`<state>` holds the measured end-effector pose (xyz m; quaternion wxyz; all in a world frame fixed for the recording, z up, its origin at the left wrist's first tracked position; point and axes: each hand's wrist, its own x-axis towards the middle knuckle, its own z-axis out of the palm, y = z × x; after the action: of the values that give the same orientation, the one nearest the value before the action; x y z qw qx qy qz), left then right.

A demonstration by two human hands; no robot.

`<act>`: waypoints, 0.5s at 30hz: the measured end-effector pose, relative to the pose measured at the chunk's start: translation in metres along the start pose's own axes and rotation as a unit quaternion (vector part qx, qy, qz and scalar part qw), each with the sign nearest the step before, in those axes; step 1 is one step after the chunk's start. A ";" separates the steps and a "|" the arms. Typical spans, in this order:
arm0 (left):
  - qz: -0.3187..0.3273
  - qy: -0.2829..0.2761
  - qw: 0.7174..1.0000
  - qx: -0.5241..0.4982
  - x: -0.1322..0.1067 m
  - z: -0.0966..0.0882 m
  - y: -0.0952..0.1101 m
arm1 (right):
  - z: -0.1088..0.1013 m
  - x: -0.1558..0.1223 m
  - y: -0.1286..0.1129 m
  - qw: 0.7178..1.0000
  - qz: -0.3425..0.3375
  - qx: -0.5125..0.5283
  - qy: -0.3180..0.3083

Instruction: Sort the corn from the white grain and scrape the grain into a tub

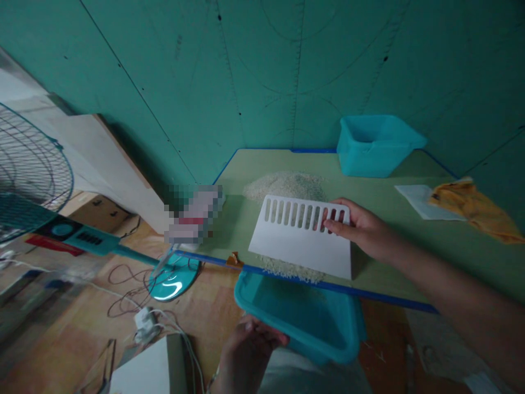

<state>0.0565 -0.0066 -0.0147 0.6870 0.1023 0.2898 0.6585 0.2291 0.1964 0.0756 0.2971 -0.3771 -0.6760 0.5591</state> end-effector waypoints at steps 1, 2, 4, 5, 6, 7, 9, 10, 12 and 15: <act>0.000 0.001 1.000 -0.001 0.000 0.000 0.000 | 0.000 0.000 0.000 1.000 0.003 -0.002 -0.011; 0.000 0.001 1.000 -0.003 0.000 0.000 0.000 | 0.000 0.000 0.000 1.000 0.004 -0.004 -0.019; 0.001 -0.001 1.000 -0.004 -0.001 0.001 0.001 | 0.001 0.000 0.000 1.000 0.000 -0.001 -0.017; 0.002 -0.003 1.000 -0.003 -0.001 0.001 0.001 | 0.001 0.000 0.000 1.000 -0.004 0.003 -0.010; 0.002 -0.005 1.000 -0.001 -0.001 0.002 0.001 | 0.000 0.000 0.000 1.000 -0.007 0.009 -0.003; 0.003 -0.005 1.000 0.001 -0.001 0.002 0.001 | 0.000 0.001 0.001 1.000 -0.008 0.014 0.001; 0.006 -0.004 1.000 0.006 0.000 0.003 0.002 | 0.000 0.001 0.002 1.000 -0.005 0.023 -0.009; 0.006 -0.004 1.000 0.007 0.000 0.004 0.002 | -0.001 0.001 0.002 0.999 -0.003 0.025 -0.019; 0.005 -0.005 1.000 0.011 0.001 0.005 0.002 | -0.001 0.001 0.002 0.999 -0.004 0.030 -0.036; 0.003 -0.005 1.000 0.013 0.000 0.005 0.002 | 0.000 -0.001 0.001 0.999 -0.010 0.031 -0.035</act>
<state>0.0570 -0.0047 -0.0098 0.6851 0.1151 0.2944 0.6563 0.2297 0.1960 0.0747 0.2906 -0.3411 -0.6723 0.5893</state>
